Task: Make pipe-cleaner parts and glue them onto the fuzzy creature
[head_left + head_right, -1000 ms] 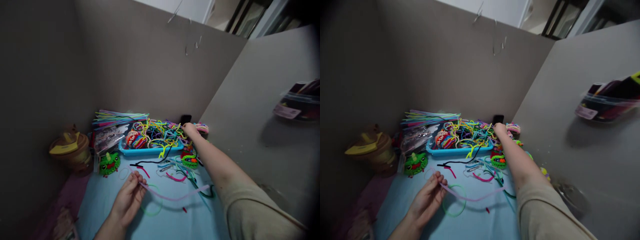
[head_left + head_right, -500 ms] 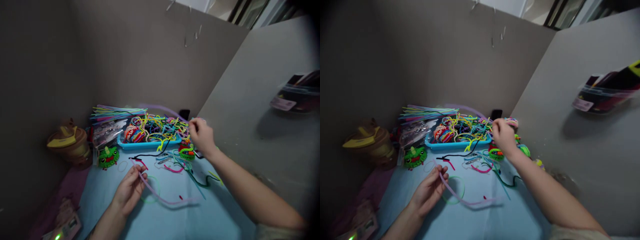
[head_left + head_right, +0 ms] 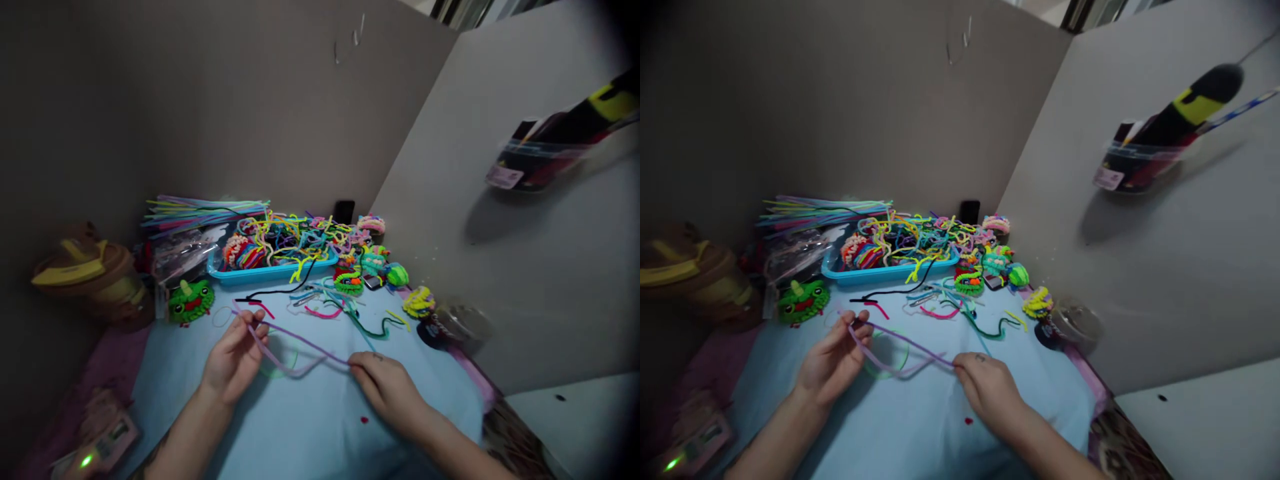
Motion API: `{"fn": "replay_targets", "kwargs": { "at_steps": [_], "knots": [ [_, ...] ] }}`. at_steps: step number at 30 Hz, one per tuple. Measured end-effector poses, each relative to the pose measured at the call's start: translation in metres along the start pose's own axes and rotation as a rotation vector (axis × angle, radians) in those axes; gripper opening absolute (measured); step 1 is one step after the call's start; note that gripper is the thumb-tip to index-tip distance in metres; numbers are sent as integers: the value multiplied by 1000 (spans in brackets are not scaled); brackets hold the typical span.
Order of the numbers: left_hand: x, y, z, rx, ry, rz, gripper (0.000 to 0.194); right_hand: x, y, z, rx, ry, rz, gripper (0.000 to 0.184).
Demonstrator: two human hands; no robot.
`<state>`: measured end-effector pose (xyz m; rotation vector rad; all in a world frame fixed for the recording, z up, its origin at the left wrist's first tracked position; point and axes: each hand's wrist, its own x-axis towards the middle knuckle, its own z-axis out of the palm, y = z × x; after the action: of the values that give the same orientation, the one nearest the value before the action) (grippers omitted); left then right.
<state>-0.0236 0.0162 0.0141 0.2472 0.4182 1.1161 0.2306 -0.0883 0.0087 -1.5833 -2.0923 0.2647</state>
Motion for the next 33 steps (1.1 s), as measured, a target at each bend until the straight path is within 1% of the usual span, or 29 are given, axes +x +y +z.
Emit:
{"fn": "replay_targets", "kwargs": {
  "at_steps": [4, 6, 8, 10, 11, 12, 13, 14, 15, 16, 17, 18, 19, 20, 21, 23, 25, 27, 28, 30, 31, 33],
  "knots": [
    [4, 9, -3, -136, 30, 69, 15, 4, 17, -10, 6, -11, 103, 20],
    [7, 13, -4, -197, 48, 105, 21, 10, 26, -14, 49, 24, 163, 19],
    [9, 19, -5, -252, 73, 152, 27, 16, 32, -18, 110, 96, 256, 20],
    [10, 24, -4, -317, 91, 202, 33, 17, 28, -20, 205, 134, 352, 22],
    [10, 27, -3, -352, 98, 229, 35, 16, 22, -20, 283, 98, 383, 23],
    [10, 29, -2, -387, 101, 251, 37, 13, 12, -17, 390, 13, 393, 25],
    [10, 31, 0, -420, 101, 268, 39, 9, 0, -12, 528, -135, 373, 25],
    [9, 32, 1, -448, 96, 276, 41, 4, -14, -4, 687, -342, 343, 25],
    [8, 32, 3, -468, 89, 273, 42, 1, -29, 8, 832, -487, 324, 23],
    [6, 31, 5, -481, 76, 260, 43, -2, -44, 22, 971, -608, 310, 27],
    [4, 28, 6, -485, 61, 238, 45, -1, -58, 37, 1101, -693, 305, 36],
    [2, 25, 7, -478, 48, 210, 46, 1, -70, 52, 1231, -702, 328, 46],
    [0, 21, 8, -459, 41, 179, 48, 7, -81, 65, 1367, -684, 334, 65],
    [-2, 16, 8, -426, 46, 142, 49, 15, -89, 75, 1505, -568, 362, 81],
    [-3, 12, 8, -380, 64, 109, 49, 25, -94, 81, 1610, -474, 380, 87],
    [-3, 3, 6, -261, 122, 38, 48, 47, -99, 82, 1743, -210, 395, 87],
    [-1, -5, 4, -154, 148, 2, 42, 67, -95, 72, 1790, -16, 396, 87],
    [0, -9, 3, -68, 126, -1, 31, 82, -85, 62, 1769, 76, 415, 77],
    [0, -11, 3, -25, 104, 3, 25, 88, -79, 60, 1737, 116, 430, 66],
    [0, -13, 2, 66, 70, 7, 14, 95, -64, 59, 1647, 164, 474, 39],
    [0, -13, 1, 111, 68, 10, 11, 98, -58, 62, 1612, 176, 493, 31],
    [0, -13, -1, 189, 92, 33, 7, 101, -46, 68, 1544, 190, 503, 27]
  ]
}}
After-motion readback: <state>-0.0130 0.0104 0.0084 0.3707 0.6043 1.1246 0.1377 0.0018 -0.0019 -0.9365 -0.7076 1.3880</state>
